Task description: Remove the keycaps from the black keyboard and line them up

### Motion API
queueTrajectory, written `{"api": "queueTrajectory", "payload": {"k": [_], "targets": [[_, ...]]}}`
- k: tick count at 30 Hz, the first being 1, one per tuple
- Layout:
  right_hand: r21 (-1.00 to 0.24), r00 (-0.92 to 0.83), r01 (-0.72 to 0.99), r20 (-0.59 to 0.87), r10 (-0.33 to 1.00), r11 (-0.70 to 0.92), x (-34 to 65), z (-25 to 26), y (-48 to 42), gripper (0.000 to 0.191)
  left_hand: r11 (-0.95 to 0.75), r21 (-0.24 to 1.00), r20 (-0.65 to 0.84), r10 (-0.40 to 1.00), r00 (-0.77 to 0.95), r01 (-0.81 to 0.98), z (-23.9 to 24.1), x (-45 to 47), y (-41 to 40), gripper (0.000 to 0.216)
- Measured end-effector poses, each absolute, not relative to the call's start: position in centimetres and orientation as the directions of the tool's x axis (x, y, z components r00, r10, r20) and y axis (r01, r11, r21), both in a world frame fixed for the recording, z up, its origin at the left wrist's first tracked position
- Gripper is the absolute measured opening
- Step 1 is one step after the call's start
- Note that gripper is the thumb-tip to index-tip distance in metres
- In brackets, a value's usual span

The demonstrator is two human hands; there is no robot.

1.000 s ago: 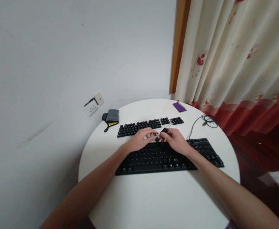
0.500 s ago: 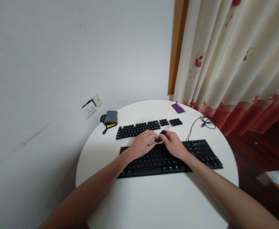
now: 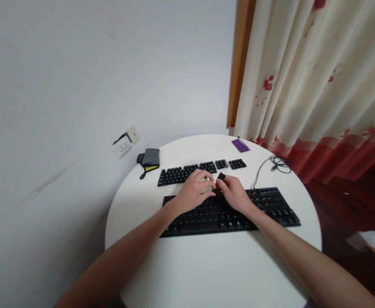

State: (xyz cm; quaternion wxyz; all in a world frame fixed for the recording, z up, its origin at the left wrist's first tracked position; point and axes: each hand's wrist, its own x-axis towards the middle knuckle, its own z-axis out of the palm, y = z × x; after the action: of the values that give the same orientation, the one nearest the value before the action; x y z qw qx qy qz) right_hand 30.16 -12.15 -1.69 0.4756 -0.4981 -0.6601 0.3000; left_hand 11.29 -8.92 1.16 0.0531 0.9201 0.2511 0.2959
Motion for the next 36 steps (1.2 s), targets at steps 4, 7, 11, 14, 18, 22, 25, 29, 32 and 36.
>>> {"api": "queueTrajectory", "payload": {"k": [4, 7, 11, 14, 18, 22, 25, 29, 32, 36], "targets": [[-0.917, 0.028, 0.282, 0.301, 0.953, 0.282, 30.3, -1.3, -12.0, 0.033, -0.743, 0.265, 0.584, 0.631, 0.511, 0.615, 1.3, 9.7, -6.0, 0.012], [-0.923, 0.044, 0.267, 0.299, 0.953, 0.277, 30.3, -1.3, -11.9, 0.032, -0.659, 0.202, 0.503, 0.705, 0.500, 0.725, 0.7, 8.9, -3.9, 0.010], [-0.923, 0.033, 0.274, 0.288, 0.957, 0.269, 30.3, -1.3, -11.9, 0.031, -0.655, 0.140, 0.402, 0.723, 0.562, 0.743, -0.7, 9.2, -2.7, 0.009], [-0.924, 0.025, 0.277, 0.281, 0.959, 0.263, 30.2, -1.3, -12.0, 0.030, -0.669, 0.120, 0.368, 0.716, 0.593, 0.734, -1.2, 9.5, -2.6, 0.009], [-0.930, 0.019, 0.272, 0.263, 0.964, 0.249, 30.3, -1.1, -11.9, 0.031, -0.655, 0.121, 0.347, 0.732, 0.586, 0.746, -1.5, 9.4, -2.5, 0.010], [-0.926, 0.011, 0.262, 0.284, 0.959, 0.271, 30.5, -0.9, -11.9, 0.032, -0.620, 0.148, 0.365, 0.759, 0.540, 0.770, -1.8, 9.3, -2.4, 0.023], [-0.924, 0.007, 0.253, 0.298, 0.955, 0.286, 30.6, -0.9, -12.0, 0.032, -0.596, 0.160, 0.380, 0.773, 0.508, 0.787, -2.1, 9.4, -2.4, 0.032], [-0.929, 0.009, 0.245, 0.287, 0.958, 0.276, 30.7, -0.9, -11.9, 0.031, -0.561, 0.161, 0.382, 0.794, 0.472, 0.812, -2.2, 9.6, -2.3, 0.037], [-0.930, 0.007, 0.246, 0.282, 0.959, 0.272, 30.7, -0.8, -12.0, 0.032, -0.553, 0.160, 0.381, 0.799, 0.465, 0.818, -2.1, 9.6, -2.3, 0.040], [-0.929, 0.005, 0.249, 0.284, 0.959, 0.274, 30.7, -0.8, -11.9, 0.033, -0.550, 0.166, 0.386, 0.800, 0.459, 0.819, -2.2, 9.4, -2.3, 0.042]]}}
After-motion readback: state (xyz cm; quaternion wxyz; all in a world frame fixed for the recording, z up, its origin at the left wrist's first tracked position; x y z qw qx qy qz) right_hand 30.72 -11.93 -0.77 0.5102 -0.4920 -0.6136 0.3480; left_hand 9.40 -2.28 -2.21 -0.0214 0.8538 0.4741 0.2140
